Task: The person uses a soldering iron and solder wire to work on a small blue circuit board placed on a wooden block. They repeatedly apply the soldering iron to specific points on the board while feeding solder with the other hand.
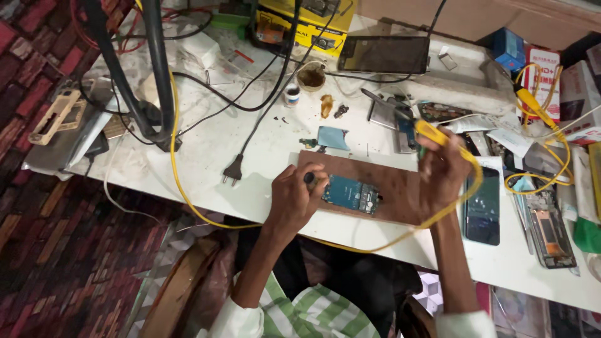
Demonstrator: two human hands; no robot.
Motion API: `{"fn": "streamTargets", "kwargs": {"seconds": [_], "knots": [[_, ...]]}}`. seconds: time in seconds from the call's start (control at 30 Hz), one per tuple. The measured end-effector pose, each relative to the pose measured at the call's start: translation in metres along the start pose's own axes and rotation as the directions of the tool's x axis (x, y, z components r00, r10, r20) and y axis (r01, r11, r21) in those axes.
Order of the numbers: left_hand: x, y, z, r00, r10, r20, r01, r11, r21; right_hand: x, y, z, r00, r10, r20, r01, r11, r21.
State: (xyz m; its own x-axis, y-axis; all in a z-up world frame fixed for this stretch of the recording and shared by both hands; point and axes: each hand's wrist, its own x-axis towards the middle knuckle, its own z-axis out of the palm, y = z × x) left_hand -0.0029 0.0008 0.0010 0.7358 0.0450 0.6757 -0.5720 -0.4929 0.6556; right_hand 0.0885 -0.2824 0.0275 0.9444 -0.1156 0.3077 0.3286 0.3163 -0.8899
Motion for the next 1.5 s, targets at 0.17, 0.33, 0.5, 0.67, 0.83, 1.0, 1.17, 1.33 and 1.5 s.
{"fn": "streamTargets", "kwargs": {"seconds": [0.17,0.33,0.5,0.67,0.83,1.0,1.17,1.33,1.5], "knots": [[0.002,-0.001,0.001,1.0,0.019,-0.01,-0.019,1.0,0.016,-0.091,-0.03,-0.025,0.961,-0.024,-0.277,0.067,0.987,0.146],[0.003,-0.002,0.001,0.999,0.042,0.0,-0.042,0.999,0.032,-0.143,-0.027,-0.031,0.856,-0.063,-0.513,0.131,0.986,0.098],[0.004,-0.001,0.0,0.996,0.087,0.001,-0.087,0.996,0.017,-0.154,-0.004,-0.023,0.659,-0.182,-0.73,0.125,0.983,-0.132],[0.002,-0.002,0.0,0.999,0.042,-0.011,-0.042,0.999,0.019,-0.15,0.0,-0.025,0.668,-0.224,-0.71,0.226,0.97,-0.093],[-0.001,-0.005,0.005,0.998,-0.051,0.02,0.051,0.998,0.032,-0.138,0.004,-0.02,0.627,-0.221,-0.747,0.204,0.972,-0.116],[-0.003,-0.007,0.006,1.0,-0.013,0.01,0.013,0.999,0.038,-0.137,0.005,-0.01,0.648,-0.285,-0.706,0.192,0.959,-0.21],[0.0,-0.006,0.004,1.0,0.009,0.008,-0.009,0.999,0.046,-0.136,0.002,-0.008,0.612,-0.281,-0.739,0.147,0.959,-0.242],[0.001,-0.004,0.005,1.0,0.01,0.003,-0.01,1.0,0.025,-0.135,0.003,-0.005,0.61,-0.333,-0.719,0.151,0.94,-0.307],[0.001,-0.004,0.004,0.998,0.063,0.017,-0.064,0.997,0.048,-0.132,-0.008,-0.007,0.663,-0.358,-0.657,0.138,0.922,-0.363]]}}
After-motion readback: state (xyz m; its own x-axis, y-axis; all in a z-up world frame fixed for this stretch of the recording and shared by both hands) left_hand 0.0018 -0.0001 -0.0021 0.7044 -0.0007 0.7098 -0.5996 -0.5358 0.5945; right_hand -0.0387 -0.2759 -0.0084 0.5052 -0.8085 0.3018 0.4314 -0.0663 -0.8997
